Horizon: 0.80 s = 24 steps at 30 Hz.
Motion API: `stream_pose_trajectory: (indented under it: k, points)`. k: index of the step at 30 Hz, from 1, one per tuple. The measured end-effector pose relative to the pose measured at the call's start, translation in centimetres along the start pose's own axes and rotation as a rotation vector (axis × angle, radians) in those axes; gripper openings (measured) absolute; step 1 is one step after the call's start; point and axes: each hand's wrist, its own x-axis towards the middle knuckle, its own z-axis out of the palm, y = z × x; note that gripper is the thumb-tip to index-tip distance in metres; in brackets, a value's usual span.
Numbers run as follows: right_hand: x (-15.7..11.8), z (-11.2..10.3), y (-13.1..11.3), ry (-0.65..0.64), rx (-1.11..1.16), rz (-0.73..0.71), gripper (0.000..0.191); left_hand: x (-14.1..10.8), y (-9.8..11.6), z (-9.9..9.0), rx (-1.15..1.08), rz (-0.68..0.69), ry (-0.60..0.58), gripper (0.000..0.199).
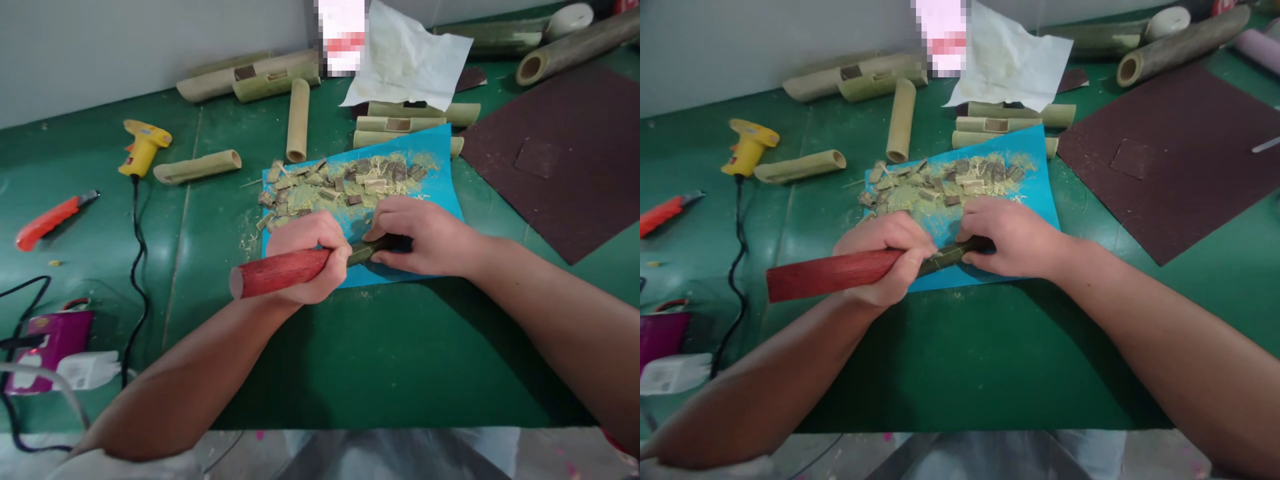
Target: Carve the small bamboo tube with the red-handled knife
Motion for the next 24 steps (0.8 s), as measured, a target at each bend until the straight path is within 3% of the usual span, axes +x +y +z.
stream_pose_trajectory:
  k: [5,12,24]
  points:
    - [0.0,0.0,0.0,0.001,0.005,0.006,0.009,0.0,-0.5,0.2,-0.042,0.015,0.040,0.014]
    - [0.0,0.0,-0.1,0.001,0.018,0.020,0.009,0.4,-0.1,0.0,-0.037,-0.031,-0.080,0.012]
    - [0.0,0.0,-0.1,0.012,0.026,-0.004,0.008,0.9,0.5,0.3,-0.022,-0.071,-0.123,0.015]
